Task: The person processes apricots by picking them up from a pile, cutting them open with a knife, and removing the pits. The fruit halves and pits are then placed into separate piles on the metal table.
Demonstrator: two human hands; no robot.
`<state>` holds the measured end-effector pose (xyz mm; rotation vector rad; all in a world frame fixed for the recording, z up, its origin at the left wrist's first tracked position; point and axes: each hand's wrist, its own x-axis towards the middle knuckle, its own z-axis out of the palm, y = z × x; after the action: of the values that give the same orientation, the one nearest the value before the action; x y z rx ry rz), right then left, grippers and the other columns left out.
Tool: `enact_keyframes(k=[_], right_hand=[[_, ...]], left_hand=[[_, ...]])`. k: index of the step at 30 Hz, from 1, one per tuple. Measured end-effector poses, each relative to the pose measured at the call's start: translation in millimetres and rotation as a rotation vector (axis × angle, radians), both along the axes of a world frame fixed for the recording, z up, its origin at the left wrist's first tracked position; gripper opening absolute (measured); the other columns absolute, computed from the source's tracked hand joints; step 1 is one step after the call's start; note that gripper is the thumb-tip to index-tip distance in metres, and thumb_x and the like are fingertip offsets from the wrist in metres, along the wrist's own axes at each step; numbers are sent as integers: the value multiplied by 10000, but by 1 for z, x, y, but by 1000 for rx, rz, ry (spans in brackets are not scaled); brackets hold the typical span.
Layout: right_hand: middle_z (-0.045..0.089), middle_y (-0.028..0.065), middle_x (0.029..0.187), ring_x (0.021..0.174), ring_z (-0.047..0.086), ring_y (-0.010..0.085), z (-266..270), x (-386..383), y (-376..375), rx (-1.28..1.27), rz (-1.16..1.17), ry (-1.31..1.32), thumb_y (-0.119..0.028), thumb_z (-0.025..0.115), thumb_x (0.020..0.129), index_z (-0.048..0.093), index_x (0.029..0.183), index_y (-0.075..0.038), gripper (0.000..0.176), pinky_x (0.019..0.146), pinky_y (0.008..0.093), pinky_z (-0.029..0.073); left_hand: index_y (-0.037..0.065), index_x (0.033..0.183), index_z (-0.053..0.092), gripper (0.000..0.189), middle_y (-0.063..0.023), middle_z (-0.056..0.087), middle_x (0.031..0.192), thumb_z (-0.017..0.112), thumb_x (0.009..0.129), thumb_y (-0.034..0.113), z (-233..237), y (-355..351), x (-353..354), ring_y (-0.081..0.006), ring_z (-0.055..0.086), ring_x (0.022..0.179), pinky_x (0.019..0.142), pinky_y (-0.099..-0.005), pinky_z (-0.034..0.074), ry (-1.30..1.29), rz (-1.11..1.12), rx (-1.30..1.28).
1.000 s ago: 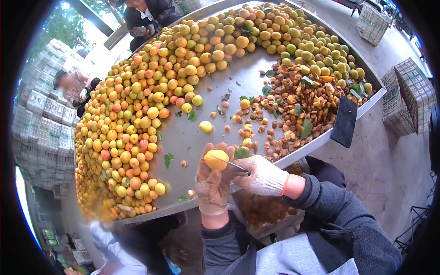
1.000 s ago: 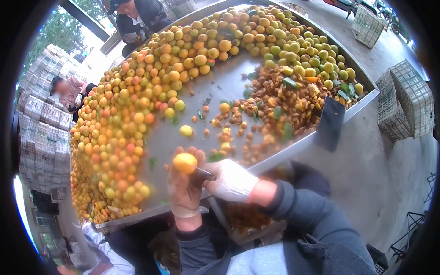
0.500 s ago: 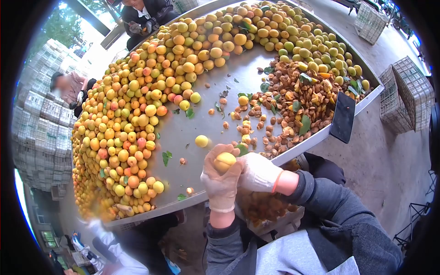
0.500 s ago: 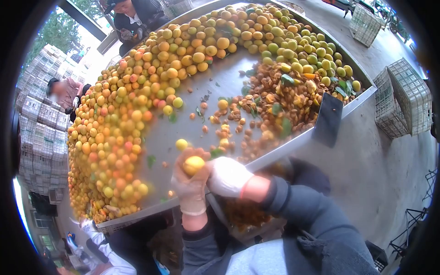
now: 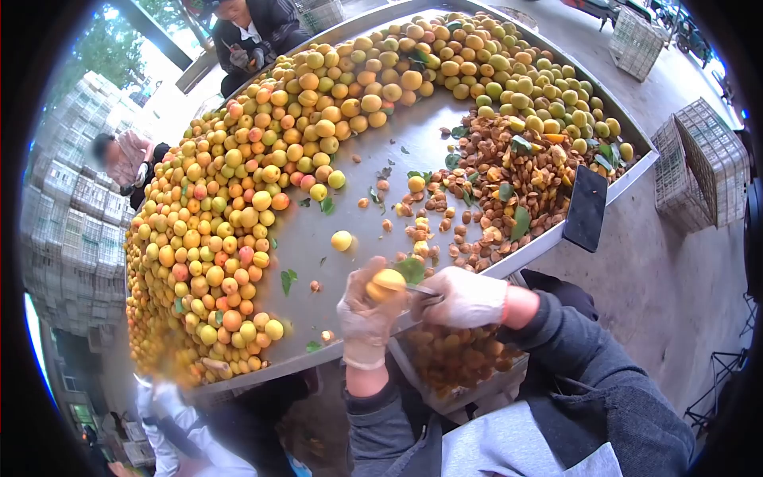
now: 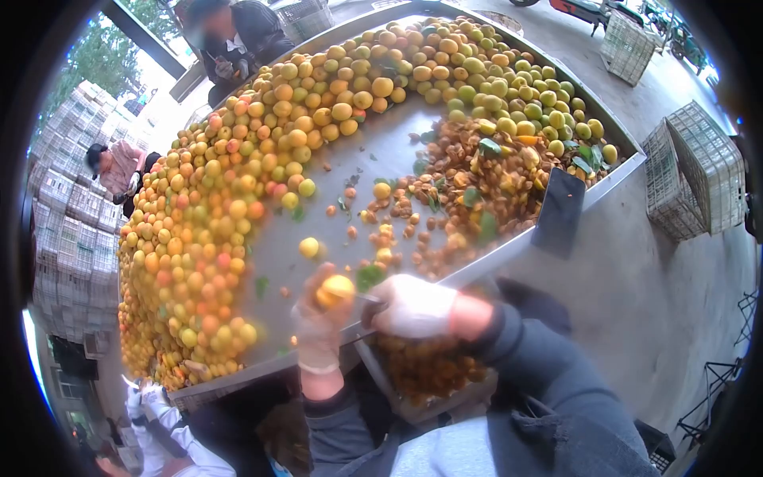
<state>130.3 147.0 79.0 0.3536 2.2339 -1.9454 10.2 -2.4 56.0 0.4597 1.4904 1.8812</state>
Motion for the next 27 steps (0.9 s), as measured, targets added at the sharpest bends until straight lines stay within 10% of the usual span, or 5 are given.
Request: enact_keyframes(k=[7,17,21,23,27], right_hand=[[649,94,864,809,621,173,3,-8,2,405,-389,364,-214,705,785,628,1072,-22,353,765,296,496],[662,85,849,786,624,158,43,9,24,-347,-230,-95,-219,652,811,630,1018,-5,299,714,292,509],[670,27,825,763,633,131,12,19,33,-85,115,191,-291,718,785,661,982,-31,331,717,277,514],[643,51,748,652,619,135,1,14,29,102,-182,357,-160,687,824,657,992,-24,218,606,271,504],[515,20,611,423,441,83,33,5,18,-628,-847,386,-33,557,876,605,1026,-59,159,364,224,308]], left_hand=[[5,1136,561,513,-74,626,1048,795,680,13,0,15,19,-170,603,982,867,-283,505,724,62,-264],[-19,1275,493,477,-174,630,1086,661,862,152,-3,3,6,-232,637,948,834,-332,535,-516,-27,388],[14,1279,498,493,-178,633,1060,590,916,336,-9,2,7,-241,643,834,699,-321,544,-508,19,425],[34,1277,506,507,-151,636,1020,548,935,406,-13,1,8,-219,624,747,621,-297,510,-480,-13,288],[34,1263,513,501,-140,632,997,520,949,424,-14,13,22,-211,613,709,587,-294,495,-411,15,174]])
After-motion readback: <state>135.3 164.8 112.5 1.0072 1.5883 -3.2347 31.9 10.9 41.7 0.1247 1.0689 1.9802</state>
